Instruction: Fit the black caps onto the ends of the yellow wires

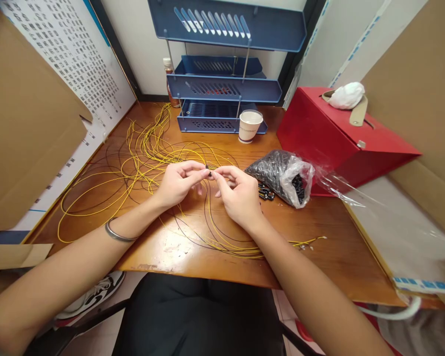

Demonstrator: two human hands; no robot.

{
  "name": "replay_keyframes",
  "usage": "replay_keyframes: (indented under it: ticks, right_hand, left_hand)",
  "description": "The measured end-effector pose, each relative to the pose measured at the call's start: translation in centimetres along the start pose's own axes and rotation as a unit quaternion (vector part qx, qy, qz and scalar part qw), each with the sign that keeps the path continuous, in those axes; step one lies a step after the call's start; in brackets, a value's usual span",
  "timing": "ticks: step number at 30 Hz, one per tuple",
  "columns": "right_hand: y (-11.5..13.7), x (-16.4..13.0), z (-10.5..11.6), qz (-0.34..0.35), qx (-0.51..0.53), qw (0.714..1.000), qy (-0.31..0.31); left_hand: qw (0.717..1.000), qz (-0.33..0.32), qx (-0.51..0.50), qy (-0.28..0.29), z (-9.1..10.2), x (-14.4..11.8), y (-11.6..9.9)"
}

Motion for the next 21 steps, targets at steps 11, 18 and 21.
replay_keyframes:
  ticks: [11, 18, 21]
  right_hand:
    - [-0.01, -0.07, 0.07, 0.002, -0.003, 1.000, 0.005]
    - [-0.34, -0.10, 0.12, -0.002, -0.010, 1.000, 0.003]
    - [-0.48, -0.09, 0.07, 0.003, -0.019, 1.000, 0.005]
  left_hand:
    - [1.000, 0.013, -0.021, 0.000, -0.32, -0.17, -0.17]
    - [1.000, 0.015, -0.016, -0.003, -0.16, -0.07, -0.09]
    - [1.000, 0.008, -0.014, 0.000, -0.14, -0.03, -0.01]
Point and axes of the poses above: each hand's wrist, its own x-axis towards the middle knuckle, its own z-axis out of the back of the hand, y = z × x, the point moved 7 cm from there along x, towards the middle knuckle, and after that the axes turned 12 degrees about -y, right-handed, at the moved point
